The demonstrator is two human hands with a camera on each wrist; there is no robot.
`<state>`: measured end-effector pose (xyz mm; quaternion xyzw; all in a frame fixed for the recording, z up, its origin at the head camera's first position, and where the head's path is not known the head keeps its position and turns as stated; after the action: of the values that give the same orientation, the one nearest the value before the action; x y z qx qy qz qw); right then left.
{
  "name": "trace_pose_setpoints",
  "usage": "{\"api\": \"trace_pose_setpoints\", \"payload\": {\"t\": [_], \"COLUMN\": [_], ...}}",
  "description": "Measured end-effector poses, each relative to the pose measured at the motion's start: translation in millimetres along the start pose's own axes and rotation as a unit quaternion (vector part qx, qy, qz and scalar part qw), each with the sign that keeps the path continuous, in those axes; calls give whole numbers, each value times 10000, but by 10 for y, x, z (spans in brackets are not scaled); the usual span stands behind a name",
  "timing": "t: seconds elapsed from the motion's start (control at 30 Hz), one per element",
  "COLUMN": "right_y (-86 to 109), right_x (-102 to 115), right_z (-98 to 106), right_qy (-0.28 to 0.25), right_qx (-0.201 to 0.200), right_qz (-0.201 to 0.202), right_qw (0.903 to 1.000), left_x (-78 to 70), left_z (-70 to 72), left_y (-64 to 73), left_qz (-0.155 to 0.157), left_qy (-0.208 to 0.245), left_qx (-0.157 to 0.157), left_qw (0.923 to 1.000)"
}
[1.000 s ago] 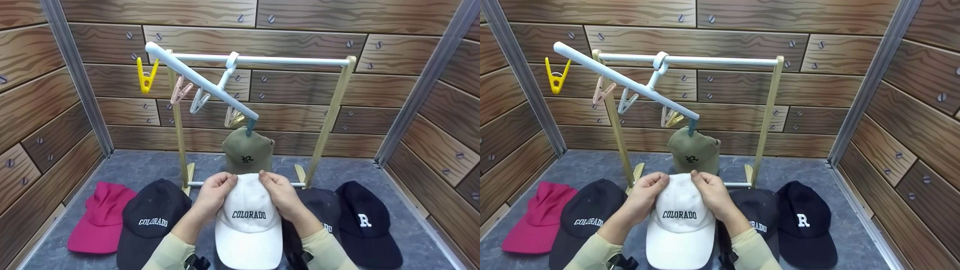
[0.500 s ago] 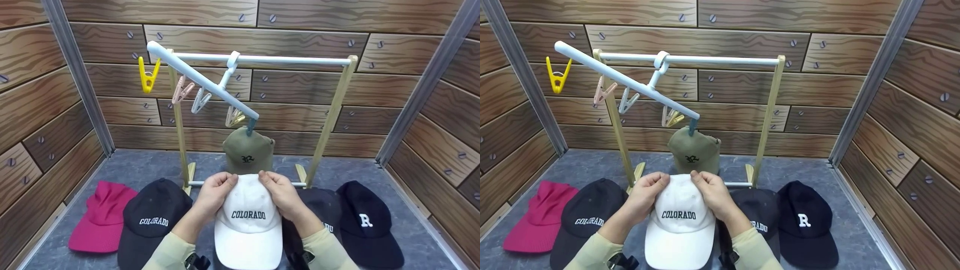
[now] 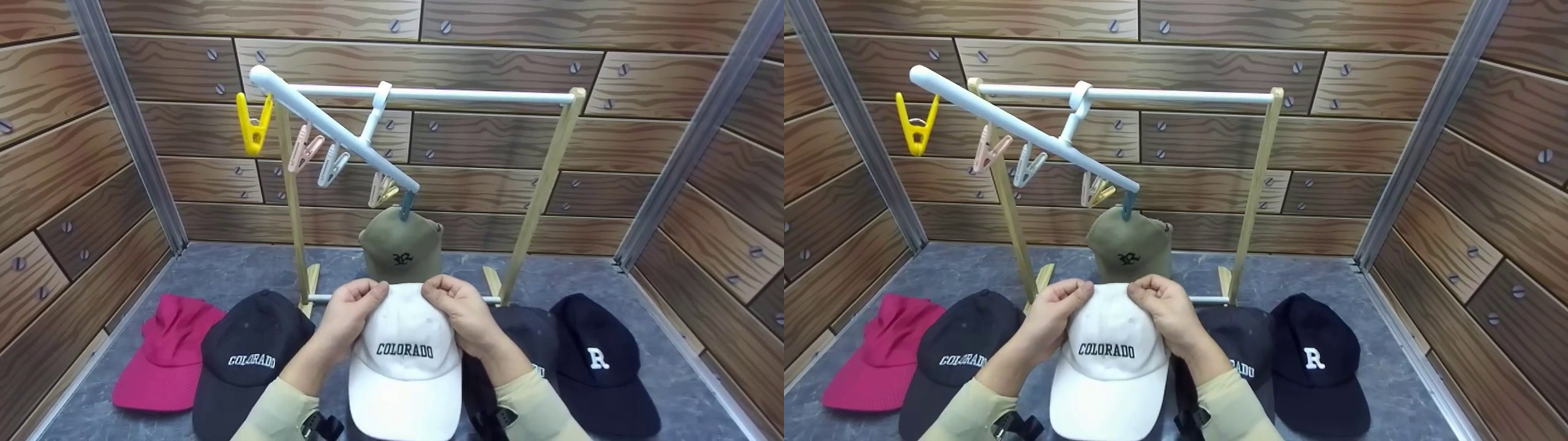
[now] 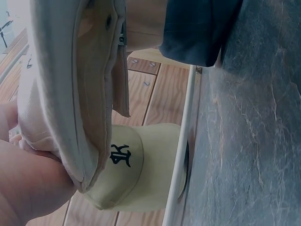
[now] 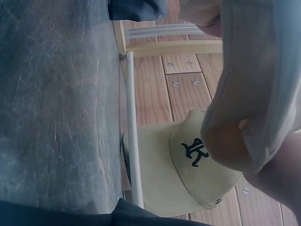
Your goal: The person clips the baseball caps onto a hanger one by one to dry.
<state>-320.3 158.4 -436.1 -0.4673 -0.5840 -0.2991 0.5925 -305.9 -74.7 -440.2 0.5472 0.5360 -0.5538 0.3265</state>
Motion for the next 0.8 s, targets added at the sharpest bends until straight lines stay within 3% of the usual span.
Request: {"api": "trace_pose_setpoints", "payload": {"t": [0.2,0.6,0.8], "right_y": [-4,-45,-83], "right_x": [28,123,204], "right_z": [5,-6,-23], "right_qy": [102,925,1207], "right_qx": [-73,-479,-502], "right_qz": [-26,-71,75], "right_qw": [9999,9945,9914], "left_x": [-31,-130,-192], "left_z": [9,34,38], "left_y": [-5,-1,-27], "left_qz": [-58,-426,-441], "left_qy": [-269,-1135,-1274], "left_qx": [-134,-95,-166], "left_qw": [9995,9926,9907]}}
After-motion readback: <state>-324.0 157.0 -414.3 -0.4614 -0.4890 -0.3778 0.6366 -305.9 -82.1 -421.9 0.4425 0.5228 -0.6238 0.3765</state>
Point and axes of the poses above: each hand's wrist, its own y-axis away from the middle knuckle, its own z-axis out of the back of the hand, x = y × z, the point moved 1 cm from there along -y, towards the middle knuckle, and after that the axes turned 2 degrees about -z, right-handed, at the moved point
